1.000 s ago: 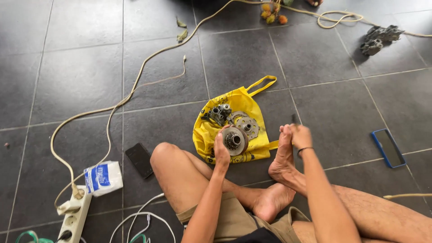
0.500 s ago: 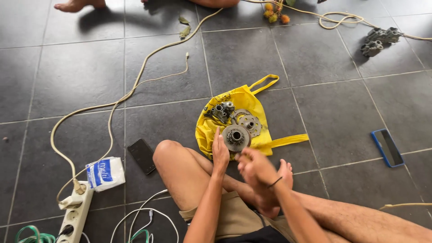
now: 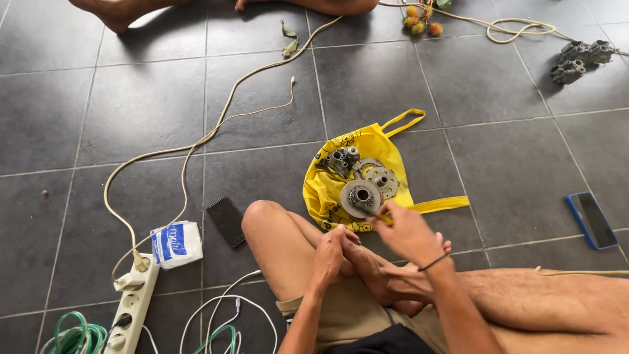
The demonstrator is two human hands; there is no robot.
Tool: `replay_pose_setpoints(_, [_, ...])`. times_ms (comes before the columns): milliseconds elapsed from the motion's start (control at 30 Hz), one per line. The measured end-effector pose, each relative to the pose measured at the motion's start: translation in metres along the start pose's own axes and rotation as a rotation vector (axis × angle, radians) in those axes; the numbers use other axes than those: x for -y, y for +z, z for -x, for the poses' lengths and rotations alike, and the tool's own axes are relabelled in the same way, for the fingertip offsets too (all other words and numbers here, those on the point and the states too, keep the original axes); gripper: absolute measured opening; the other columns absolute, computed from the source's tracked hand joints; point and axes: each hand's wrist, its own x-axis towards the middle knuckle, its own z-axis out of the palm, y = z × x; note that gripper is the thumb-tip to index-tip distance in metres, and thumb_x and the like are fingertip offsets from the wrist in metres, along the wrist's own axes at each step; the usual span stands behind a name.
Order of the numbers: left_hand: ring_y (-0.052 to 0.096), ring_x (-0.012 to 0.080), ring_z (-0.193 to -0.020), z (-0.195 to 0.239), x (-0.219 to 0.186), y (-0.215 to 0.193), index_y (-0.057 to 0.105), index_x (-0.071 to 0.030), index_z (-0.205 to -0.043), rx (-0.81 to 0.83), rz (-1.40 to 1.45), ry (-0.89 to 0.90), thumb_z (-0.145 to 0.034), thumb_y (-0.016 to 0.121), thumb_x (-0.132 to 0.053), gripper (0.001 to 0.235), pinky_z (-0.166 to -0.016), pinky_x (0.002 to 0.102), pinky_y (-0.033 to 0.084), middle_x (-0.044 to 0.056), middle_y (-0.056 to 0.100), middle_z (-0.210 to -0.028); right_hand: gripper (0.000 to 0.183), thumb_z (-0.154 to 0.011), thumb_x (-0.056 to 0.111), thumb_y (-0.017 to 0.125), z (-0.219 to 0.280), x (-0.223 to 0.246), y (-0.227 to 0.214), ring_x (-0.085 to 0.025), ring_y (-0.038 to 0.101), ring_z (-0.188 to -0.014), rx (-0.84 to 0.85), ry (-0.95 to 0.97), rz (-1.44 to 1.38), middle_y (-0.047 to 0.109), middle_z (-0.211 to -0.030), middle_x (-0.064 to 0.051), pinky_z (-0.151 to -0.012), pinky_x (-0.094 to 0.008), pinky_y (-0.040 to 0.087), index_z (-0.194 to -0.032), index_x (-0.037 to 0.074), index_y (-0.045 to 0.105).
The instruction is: The person sits on the floor and cleans a circular metal mechanical part using a small brush. They scrub the surface and inner teeth of the part, then place it on a yellow cloth with other parts.
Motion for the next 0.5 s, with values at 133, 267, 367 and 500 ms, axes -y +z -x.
replay_pose_setpoints(133, [0.066, 0.0138, -0.074, 0.032, -0.033, 0.002, 0.071, -0.009, -0.064, -0.040, -0.267, -0.042, -0.099, 0.043, -0.041, 0.055, -0.077, 0.032, 0.050, 0.004, 0.074, -0.072, 0.045, -0.099, 0.052, 0.054, 0.013, -0.014, -0.035, -0.020, 0.062, -0.074, -0.052, 0.122, 0.003, 0.072, -0.090, -0.009, -0.068, -0.036, 0.049, -0.118, 0.012, 0.062])
replay_pose_setpoints(267, [0.063, 0.0128, -0.071, 0.067, -0.032, -0.004, 0.061, -0.013, -0.068, -0.089, -0.442, -0.077, -0.097, 0.042, -0.047, 0.049, -0.070, 0.032, 0.048, -0.001, 0.064, -0.065, 0.037, -0.098, 0.038, 0.056, -0.007, -0.069, -0.037, -0.031, 0.070, -0.102, -0.234, 0.042, 0.012, 0.076, -0.112, -0.009, -0.090, -0.043, 0.050, -0.121, 0.010, 0.061])
replay_pose_setpoints(367, [0.048, 0.0122, -0.064, 0.071, -0.031, -0.011, 0.049, -0.012, -0.068, -0.153, -0.475, -0.098, -0.096, 0.051, -0.049, 0.046, -0.066, 0.033, 0.042, -0.001, 0.047, -0.061, 0.032, -0.098, 0.030, 0.055, -0.017, -0.081, -0.042, -0.031, 0.069, -0.099, -0.335, -0.043, 0.028, 0.075, -0.102, -0.011, -0.091, -0.043, 0.048, -0.121, 0.010, 0.064])
replay_pose_setpoints(500, [0.066, 0.0140, -0.075, 0.062, -0.017, -0.026, 0.070, -0.016, -0.100, -0.232, -0.479, -0.126, -0.092, 0.054, -0.045, 0.034, -0.075, 0.033, 0.051, 0.001, 0.072, -0.079, 0.028, -0.101, 0.030, 0.056, -0.017, -0.087, -0.090, -0.037, 0.071, -0.093, -0.399, -0.035, 0.090, 0.077, -0.100, -0.014, -0.087, -0.047, 0.049, -0.122, 0.016, 0.068])
